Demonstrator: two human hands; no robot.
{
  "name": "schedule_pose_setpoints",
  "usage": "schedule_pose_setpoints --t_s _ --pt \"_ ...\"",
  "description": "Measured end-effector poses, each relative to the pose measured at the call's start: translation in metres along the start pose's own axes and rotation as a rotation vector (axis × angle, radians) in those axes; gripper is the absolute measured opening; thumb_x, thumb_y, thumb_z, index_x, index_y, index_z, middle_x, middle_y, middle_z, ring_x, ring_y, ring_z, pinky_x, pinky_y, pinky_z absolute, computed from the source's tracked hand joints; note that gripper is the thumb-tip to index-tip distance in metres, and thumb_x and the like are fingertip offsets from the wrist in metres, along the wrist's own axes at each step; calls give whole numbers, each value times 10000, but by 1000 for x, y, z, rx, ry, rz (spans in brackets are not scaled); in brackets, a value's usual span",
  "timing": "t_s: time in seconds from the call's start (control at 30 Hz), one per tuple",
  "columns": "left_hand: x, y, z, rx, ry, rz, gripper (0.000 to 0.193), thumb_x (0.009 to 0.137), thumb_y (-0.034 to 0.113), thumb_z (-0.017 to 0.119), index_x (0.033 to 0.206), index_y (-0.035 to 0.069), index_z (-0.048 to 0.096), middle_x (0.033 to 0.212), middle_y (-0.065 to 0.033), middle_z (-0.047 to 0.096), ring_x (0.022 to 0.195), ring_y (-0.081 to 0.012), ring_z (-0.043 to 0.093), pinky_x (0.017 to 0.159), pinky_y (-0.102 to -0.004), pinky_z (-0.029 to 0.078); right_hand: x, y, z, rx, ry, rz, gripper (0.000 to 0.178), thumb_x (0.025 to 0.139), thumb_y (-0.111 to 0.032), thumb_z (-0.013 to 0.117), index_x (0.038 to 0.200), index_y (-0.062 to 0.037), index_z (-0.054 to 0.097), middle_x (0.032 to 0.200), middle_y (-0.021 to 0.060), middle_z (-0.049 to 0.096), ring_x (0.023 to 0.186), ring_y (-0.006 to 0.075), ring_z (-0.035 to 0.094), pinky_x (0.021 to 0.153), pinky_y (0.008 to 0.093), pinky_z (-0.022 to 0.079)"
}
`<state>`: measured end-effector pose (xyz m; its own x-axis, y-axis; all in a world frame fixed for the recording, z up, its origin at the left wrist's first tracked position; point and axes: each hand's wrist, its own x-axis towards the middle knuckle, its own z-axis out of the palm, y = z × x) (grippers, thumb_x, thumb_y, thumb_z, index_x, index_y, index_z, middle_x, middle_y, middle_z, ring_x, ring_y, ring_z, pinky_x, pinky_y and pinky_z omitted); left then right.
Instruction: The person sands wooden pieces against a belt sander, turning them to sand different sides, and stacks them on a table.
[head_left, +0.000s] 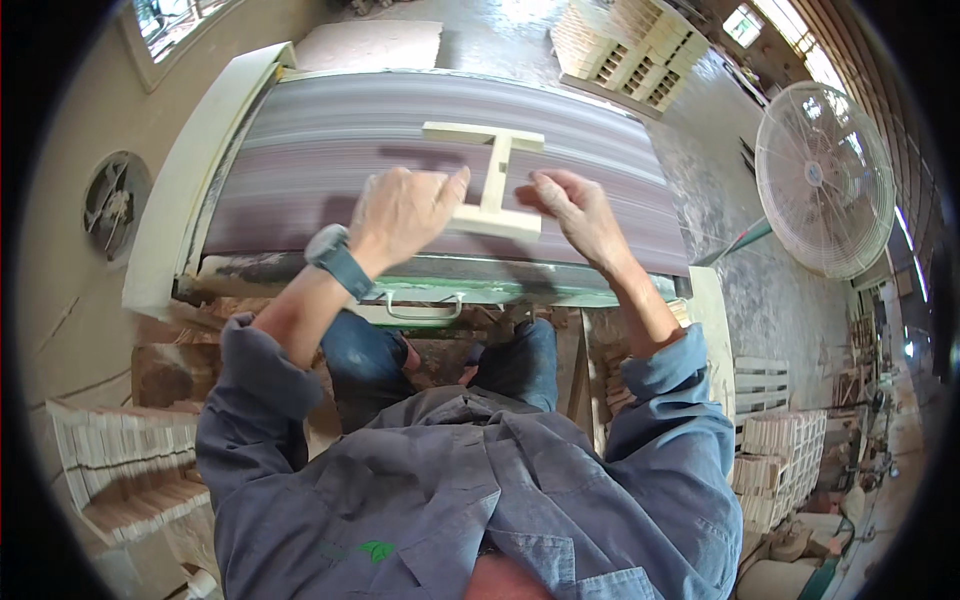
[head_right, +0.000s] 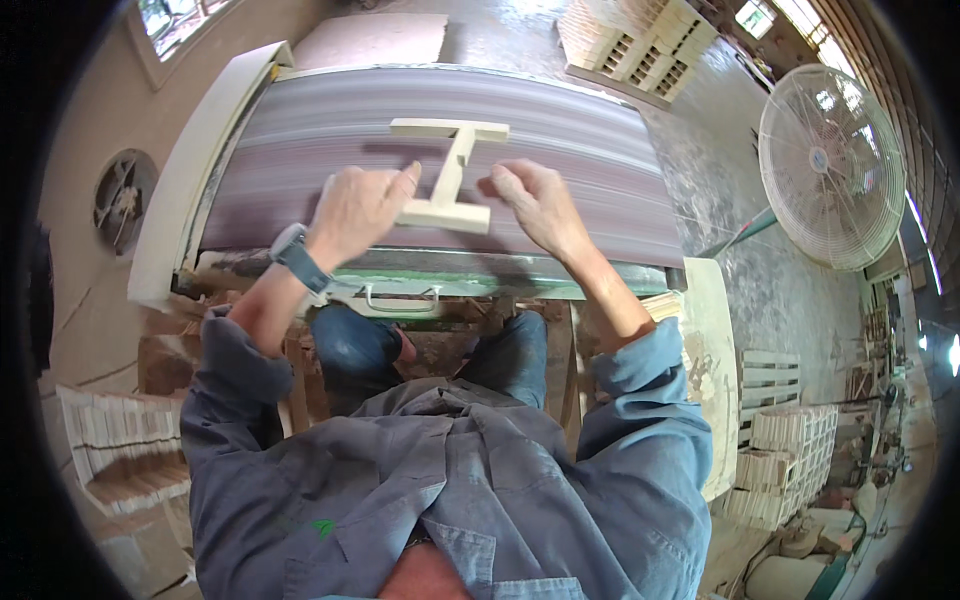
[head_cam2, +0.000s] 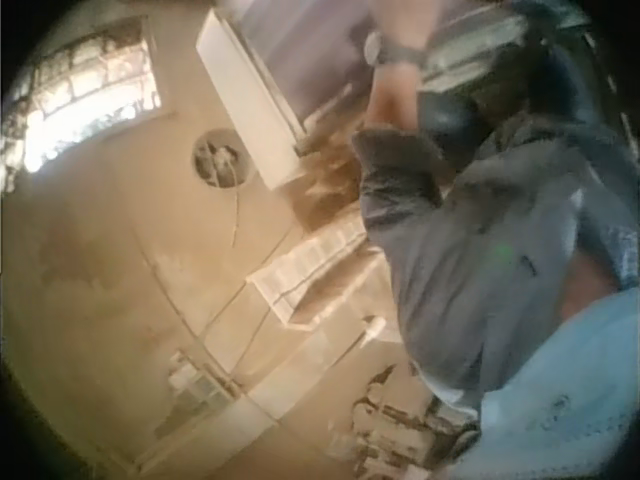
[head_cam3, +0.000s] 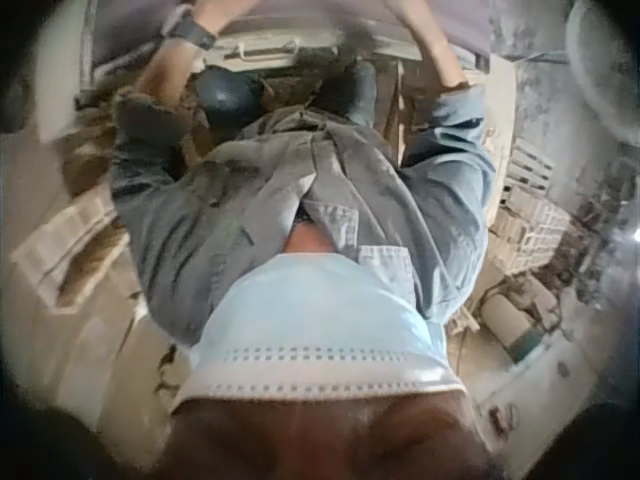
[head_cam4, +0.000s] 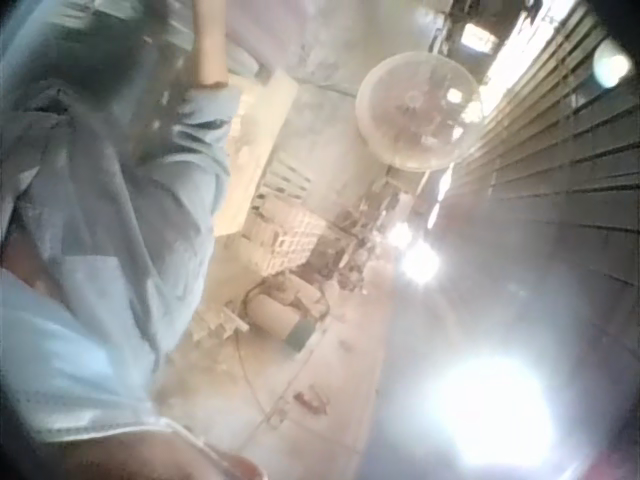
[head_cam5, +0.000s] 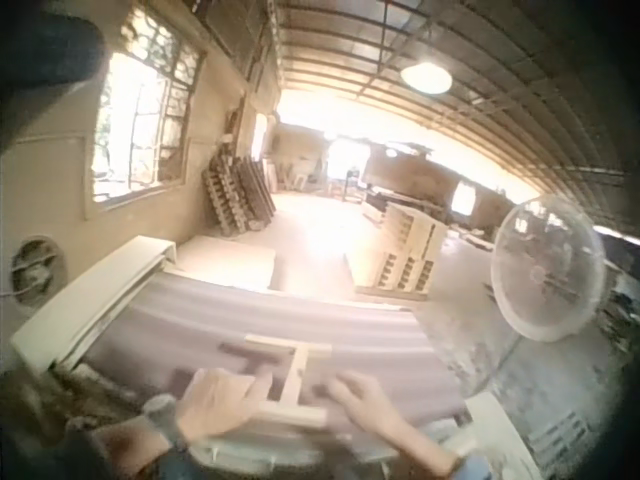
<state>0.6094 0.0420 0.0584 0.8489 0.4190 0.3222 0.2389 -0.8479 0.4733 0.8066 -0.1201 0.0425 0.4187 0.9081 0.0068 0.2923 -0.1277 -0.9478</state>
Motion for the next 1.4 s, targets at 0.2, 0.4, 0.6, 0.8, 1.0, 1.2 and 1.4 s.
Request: schedule_pose_setpoints --t_s 0.2,0.4,0.6,0.8,1.0,1.2,1.4 --pt "-6 -13 -34 -178 12 86 626 997 458 440 612 -11 596 497 -163 515 417 -268 432 466 -381 365 16 -12 53 -743 193 -634 524 834 -199 728 1312 -79 548 1260 180 589 1247 318 536 1038 421 433" --pt "15 -9 -64 -316 -307 -201 684 1012 502 350 690 0 684 501 -108 571 498 -179 572 516 -361 432 59 -6 86 -261 -25 -267 315 827 -91 681 1128 -16 627 953 115 685 901 209 648 807 359 518" --pt "45 -74 -20 -455 146 -390 674 1021 519 299 1018 -41 674 852 -213 674 854 -278 662 820 -374 491 115 39 94 317 421 -198 208 917 -174 628 828 13 608 649 35 590 574 101 573 513 273 472" --pt "36 -123 71 284 85 48 723 994 470 424 1445 -84 312 1488 -266 354 1410 -385 304 1159 -462 240 164 76 108 332 481 -231 269 937 -198 617 768 10 605 573 13 540 492 99 533 449 285 438" --pt "47 -147 111 375 -127 151 765 982 505 430 1424 -110 328 1494 -277 333 1423 -378 282 1171 -460 226 197 105 117 130 461 -253 279 948 -205 616 748 -12 586 585 9 536 500 81 511 454 260 433" --pt "65 -145 123 382 -151 165 792 979 516 429 1422 -129 308 1482 -311 326 1422 -419 258 1173 -469 219 201 113 97 102 382 -187 327 896 -270 641 879 55 682 699 153 666 646 217 638 634 374 493" --pt "92 -110 147 348 -204 206 848 964 556 435 1428 -137 288 1481 -326 314 1426 -428 241 1179 -469 203 184 127 52 109 483 -209 295 892 -253 639 828 33 675 668 145 653 623 215 628 618 376 489"
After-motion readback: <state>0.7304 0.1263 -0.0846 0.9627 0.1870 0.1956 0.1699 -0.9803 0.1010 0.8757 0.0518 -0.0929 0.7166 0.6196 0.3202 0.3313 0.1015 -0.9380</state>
